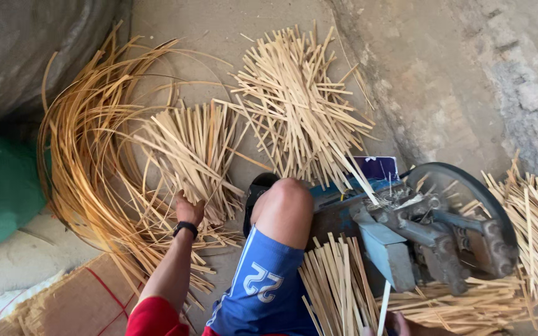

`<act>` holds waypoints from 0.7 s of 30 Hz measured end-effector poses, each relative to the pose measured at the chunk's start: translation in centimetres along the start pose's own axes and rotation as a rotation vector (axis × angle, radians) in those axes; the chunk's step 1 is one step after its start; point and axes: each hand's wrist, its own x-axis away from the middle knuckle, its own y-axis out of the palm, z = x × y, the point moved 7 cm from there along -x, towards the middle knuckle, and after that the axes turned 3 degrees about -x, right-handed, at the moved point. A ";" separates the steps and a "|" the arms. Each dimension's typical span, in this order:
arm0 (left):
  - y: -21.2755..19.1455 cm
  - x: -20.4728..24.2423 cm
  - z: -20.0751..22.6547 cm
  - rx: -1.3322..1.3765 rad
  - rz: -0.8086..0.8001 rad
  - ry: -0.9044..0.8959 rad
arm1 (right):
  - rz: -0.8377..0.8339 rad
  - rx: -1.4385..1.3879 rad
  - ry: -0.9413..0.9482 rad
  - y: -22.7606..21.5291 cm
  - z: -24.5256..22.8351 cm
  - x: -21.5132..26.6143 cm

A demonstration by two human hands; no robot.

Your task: The person is using a machine to strip bamboo into thin pieces, handling large bundles of sticks and feeding individual strips through the mechanism.

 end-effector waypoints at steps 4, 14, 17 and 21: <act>-0.9 4.1 4.8 0.168 0.076 0.195 | 0.000 0.114 -0.031 1.2 0.5 2.1; -7.7 25.7 20.1 0.315 0.164 1.053 | -0.420 0.246 -0.132 -1.2 -4.0 9.0; -3.7 32.1 17.6 0.310 -0.563 0.770 | -0.387 0.290 -0.078 -3.9 -6.6 9.2; 3.1 39.0 13.4 -0.086 -1.136 0.437 | -0.192 0.378 -0.258 -6.8 -11.6 9.5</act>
